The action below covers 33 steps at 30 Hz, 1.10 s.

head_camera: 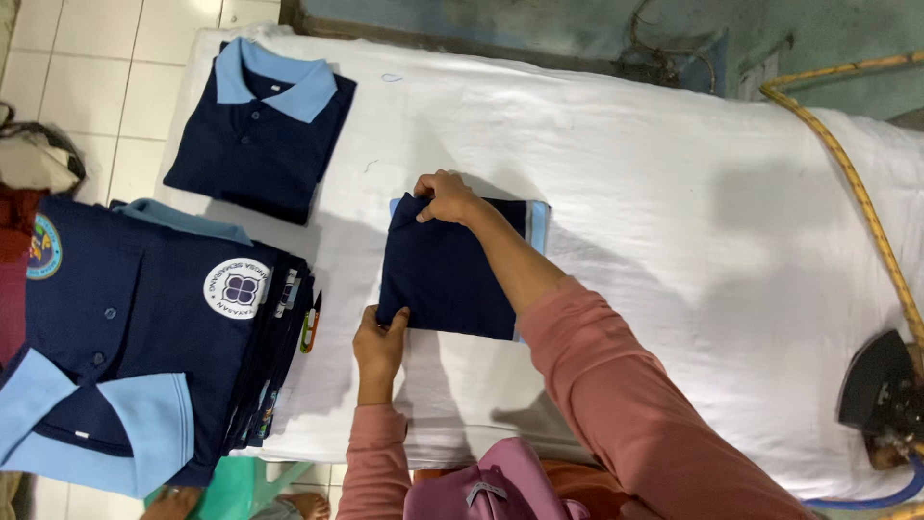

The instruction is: The person irons and folds a shirt on a table.

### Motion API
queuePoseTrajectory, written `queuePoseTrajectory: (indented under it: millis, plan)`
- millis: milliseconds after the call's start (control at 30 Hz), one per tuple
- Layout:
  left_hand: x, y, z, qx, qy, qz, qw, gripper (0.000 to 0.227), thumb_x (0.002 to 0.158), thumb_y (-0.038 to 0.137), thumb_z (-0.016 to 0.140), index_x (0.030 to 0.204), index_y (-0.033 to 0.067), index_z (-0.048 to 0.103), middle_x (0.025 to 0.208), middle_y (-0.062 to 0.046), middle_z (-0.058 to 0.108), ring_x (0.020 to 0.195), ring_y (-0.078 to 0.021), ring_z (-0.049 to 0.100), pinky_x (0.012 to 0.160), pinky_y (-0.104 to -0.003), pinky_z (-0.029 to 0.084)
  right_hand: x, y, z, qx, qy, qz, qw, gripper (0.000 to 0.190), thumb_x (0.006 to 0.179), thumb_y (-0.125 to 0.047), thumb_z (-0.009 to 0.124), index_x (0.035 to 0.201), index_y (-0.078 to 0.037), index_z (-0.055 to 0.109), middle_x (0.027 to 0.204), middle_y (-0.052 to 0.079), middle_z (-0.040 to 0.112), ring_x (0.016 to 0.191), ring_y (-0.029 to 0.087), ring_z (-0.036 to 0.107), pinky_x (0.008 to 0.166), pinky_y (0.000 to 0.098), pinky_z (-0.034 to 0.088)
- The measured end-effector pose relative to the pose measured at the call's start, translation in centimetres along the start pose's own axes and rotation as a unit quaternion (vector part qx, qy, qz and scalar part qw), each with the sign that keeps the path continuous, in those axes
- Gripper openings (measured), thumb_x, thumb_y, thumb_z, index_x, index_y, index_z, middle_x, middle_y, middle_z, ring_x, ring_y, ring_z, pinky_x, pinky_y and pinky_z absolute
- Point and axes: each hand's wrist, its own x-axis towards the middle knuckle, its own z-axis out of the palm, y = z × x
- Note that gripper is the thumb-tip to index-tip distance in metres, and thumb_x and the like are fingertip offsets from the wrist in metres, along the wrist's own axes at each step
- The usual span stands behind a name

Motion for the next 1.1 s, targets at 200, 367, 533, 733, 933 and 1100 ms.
queuePoseTrajectory:
  millis: [200, 367, 533, 733, 933, 1100]
  plan:
    - [-7.5, 8.4, -6.1, -0.193, -0.002, 0.157, 0.969, 0.025, 0.081, 0.010, 0.088, 0.096, 0.0118, 0.069, 0.075, -0.001, 0.066, 0.074, -0.0137, 0.060, 0.073, -0.028, 0.049, -11.1, 2.9, -9.0, 0.220, 0.046, -0.205, 0.953, 0.056, 0.071, -0.020, 0.093, 0.119, -0.009, 0.065, 0.116, 0.008, 0.064, 0.117, 0.023, 0.054, 0.110, 0.0433, 0.038]
    - [-15.0, 18.3, -11.3, -0.054, -0.026, 0.374, 0.925, 0.043, 0.081, 0.008, 0.083, 0.117, 0.0198, 0.064, 0.105, 0.007, 0.073, 0.089, -0.0093, 0.067, 0.082, -0.023, 0.051, -29.2, 5.4, -15.1, 0.332, 0.044, -0.204, 0.920, 0.046, 0.076, 0.001, 0.083, 0.115, -0.007, 0.059, 0.099, -0.001, 0.058, 0.094, 0.009, 0.054, 0.077, 0.0236, 0.048]
    - [-16.0, 28.1, -6.0, -0.005, -0.027, 0.563, 0.826, 0.081, 0.072, -0.018, 0.071, 0.145, 0.0135, 0.057, 0.097, -0.006, 0.077, 0.104, -0.0357, 0.070, 0.106, -0.052, 0.047, -41.1, 14.1, -10.3, 0.307, 0.254, -0.106, 0.911, 0.061, 0.065, -0.007, 0.098, 0.119, -0.009, 0.070, 0.104, 0.007, 0.073, 0.099, 0.011, 0.061, 0.096, 0.0290, 0.047]
    - [-13.9, 34.5, 13.4, -0.045, -0.188, 0.639, 0.744, 0.081, 0.070, -0.011, 0.080, 0.139, 0.0284, 0.064, 0.099, 0.002, 0.076, 0.103, -0.0276, 0.062, 0.102, -0.039, 0.048, -53.8, 14.7, -10.9, 0.178, 0.448, -0.149, 0.863, 0.044, 0.067, 0.003, 0.091, 0.103, -0.004, 0.068, 0.096, 0.010, 0.067, 0.089, 0.024, 0.067, 0.086, 0.0366, 0.055]
    - [-14.7, 34.4, 25.6, -0.034, -0.253, 0.652, 0.714, 0.036, 0.083, -0.003, 0.078, 0.103, 0.0266, 0.074, 0.092, 0.008, 0.073, 0.100, -0.0215, 0.063, 0.101, -0.035, 0.048, -51.8, 15.2, -7.2, -0.035, 0.439, -0.082, 0.894, 0.044, 0.062, -0.002, 0.083, 0.102, -0.015, 0.070, 0.094, 0.008, 0.069, 0.083, 0.032, 0.073, 0.070, 0.0444, 0.059]
    - [-5.7, 29.9, 27.6, 0.033, -0.237, 0.696, 0.677, 0.027, 0.085, 0.004, 0.075, 0.092, 0.0299, 0.070, 0.108, 0.007, 0.070, 0.108, -0.0220, 0.065, 0.101, -0.033, 0.053, -40.9, 20.1, 1.9, -0.044, 0.362, -0.059, 0.929, 0.047, 0.073, -0.028, 0.076, 0.117, -0.021, 0.060, 0.112, 0.006, 0.062, 0.102, 0.032, 0.068, 0.082, 0.0451, 0.058]
